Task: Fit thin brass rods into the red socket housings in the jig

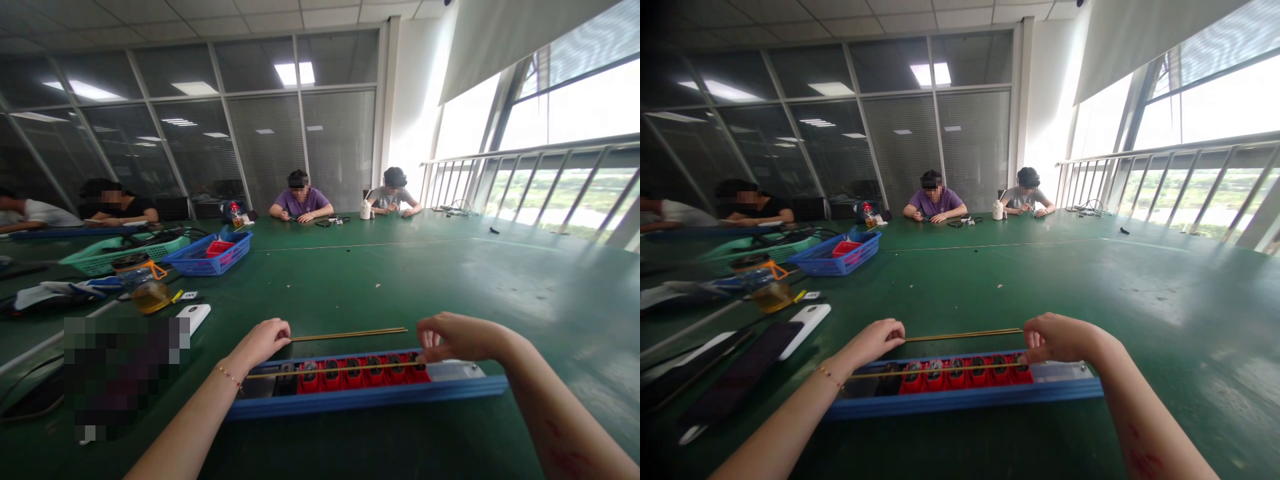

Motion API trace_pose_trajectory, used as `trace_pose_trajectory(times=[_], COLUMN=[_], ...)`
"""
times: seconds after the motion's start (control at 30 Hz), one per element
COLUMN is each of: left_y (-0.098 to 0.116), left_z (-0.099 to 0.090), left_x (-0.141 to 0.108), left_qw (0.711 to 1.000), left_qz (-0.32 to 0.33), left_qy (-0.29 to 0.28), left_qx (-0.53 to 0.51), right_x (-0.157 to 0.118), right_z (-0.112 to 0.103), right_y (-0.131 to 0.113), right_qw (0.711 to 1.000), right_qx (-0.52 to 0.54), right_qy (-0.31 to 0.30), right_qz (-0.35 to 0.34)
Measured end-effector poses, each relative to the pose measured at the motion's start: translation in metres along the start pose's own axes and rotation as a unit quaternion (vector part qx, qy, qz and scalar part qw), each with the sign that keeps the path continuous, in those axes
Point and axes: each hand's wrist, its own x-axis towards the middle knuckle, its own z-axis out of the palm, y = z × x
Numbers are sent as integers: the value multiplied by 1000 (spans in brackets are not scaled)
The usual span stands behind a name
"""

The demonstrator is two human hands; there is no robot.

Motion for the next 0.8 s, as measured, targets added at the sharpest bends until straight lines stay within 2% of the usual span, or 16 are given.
trace_pose_trajectory(times=[0.27,0.47,0.63,0.8], left_y=[-4,-6,-6,-5], left_z=[3,4,4,2], left_x=[4,3,3,1], left_qw=[1000,1000,1000,1000], left_qz=[10,15,10,15], left_qy=[5,11,6,-3], left_qx=[15,8,-3,-15], right_x=[11,7,1,-10], right_z=[9,2,-11,-22], right_y=[2,-1,-12,2], right_qw=[991,999,989,983], right_qx=[55,-10,89,137], right_qy=[-120,-7,10,59], right_qz=[26,-33,-113,-106])
